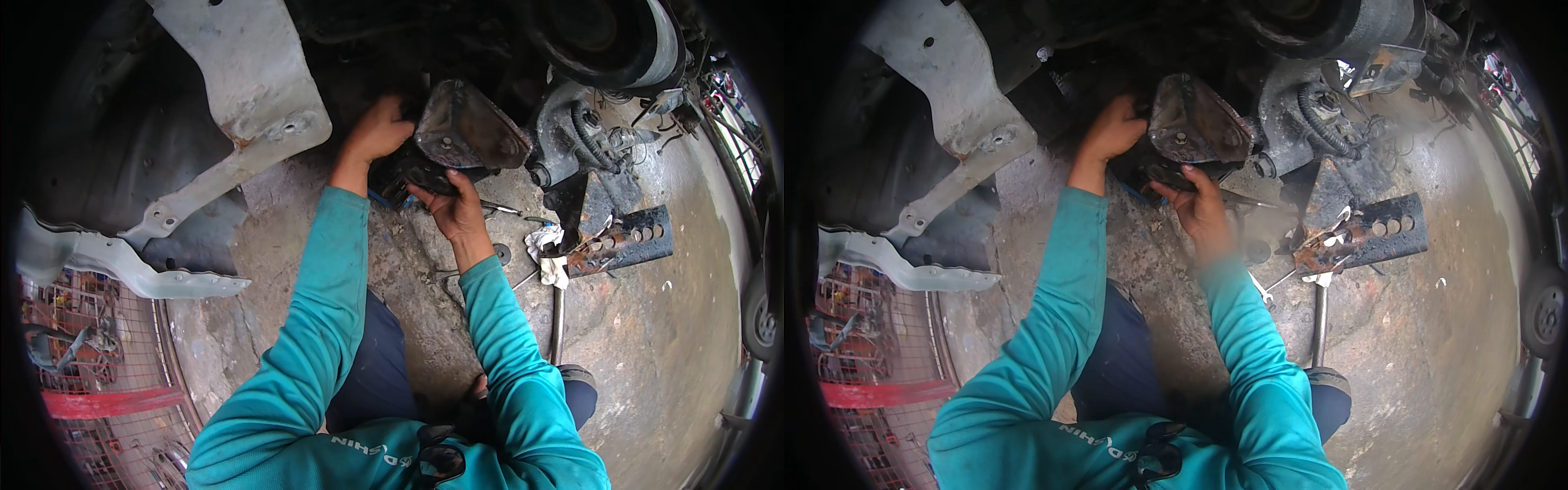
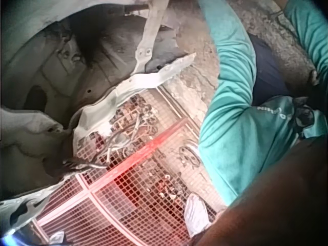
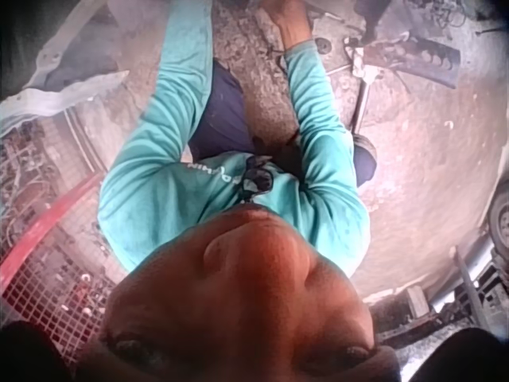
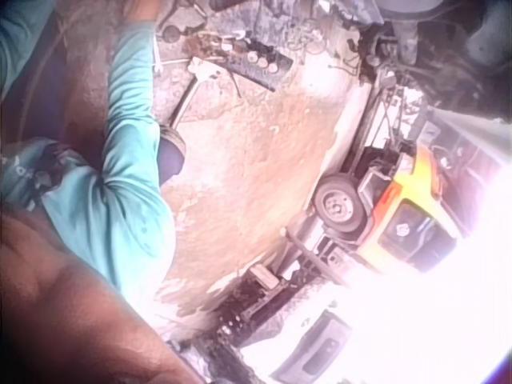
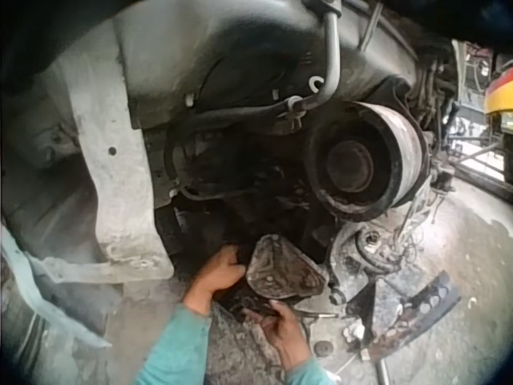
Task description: The person sits on the ground under a vehicle and uses a wrench to loosen and tighten bolts on a metal bracket attached to the undercarriage. They repeatedly adjust the bracket and fasteners by hand and with the tool.
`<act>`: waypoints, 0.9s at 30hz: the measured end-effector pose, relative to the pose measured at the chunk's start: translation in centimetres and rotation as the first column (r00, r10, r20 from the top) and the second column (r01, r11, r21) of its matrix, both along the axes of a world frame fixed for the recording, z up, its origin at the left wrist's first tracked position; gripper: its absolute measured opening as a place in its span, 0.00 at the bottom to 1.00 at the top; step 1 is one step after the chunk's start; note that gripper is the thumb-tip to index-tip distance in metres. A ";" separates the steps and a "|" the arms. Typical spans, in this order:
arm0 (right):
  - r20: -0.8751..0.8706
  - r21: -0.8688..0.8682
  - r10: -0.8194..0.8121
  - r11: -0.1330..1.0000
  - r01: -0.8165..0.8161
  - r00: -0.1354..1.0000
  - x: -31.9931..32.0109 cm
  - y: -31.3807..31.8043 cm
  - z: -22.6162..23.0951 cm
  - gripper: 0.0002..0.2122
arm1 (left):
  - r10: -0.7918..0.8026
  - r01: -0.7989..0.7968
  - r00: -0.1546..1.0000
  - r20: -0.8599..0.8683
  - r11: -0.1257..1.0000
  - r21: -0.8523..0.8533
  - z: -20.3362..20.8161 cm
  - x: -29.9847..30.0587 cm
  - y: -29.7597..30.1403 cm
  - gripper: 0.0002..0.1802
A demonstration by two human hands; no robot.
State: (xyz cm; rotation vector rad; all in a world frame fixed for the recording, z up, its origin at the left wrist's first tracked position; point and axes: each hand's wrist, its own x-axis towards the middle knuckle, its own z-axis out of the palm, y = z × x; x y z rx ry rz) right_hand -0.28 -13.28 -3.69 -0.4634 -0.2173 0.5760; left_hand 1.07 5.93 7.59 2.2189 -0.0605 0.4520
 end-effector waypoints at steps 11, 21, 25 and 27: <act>0.001 -0.002 -0.002 1.000 0.002 1.000 0.0 -0.4 0.2 0.21 | -0.061 0.062 0.996 0.069 0.998 -0.017 2.1 -0.9 -1.7 0.31; 0.010 -0.008 0.021 1.000 -0.021 1.000 -0.1 0.1 0.4 0.22 | -0.080 0.085 0.988 0.132 0.996 -0.033 2.2 -1.0 -1.4 0.33; 0.023 -0.035 0.027 0.999 -0.026 0.999 0.1 -0.4 0.1 0.23 | -0.064 0.081 0.990 0.123 0.987 -0.136 2.0 -1.5 -2.0 0.31; 0.019 -0.025 0.021 0.999 -0.020 1.000 0.1 -0.3 0.0 0.24 | -0.017 0.033 0.994 0.107 0.989 -0.142 2.0 -1.4 -2.2 0.30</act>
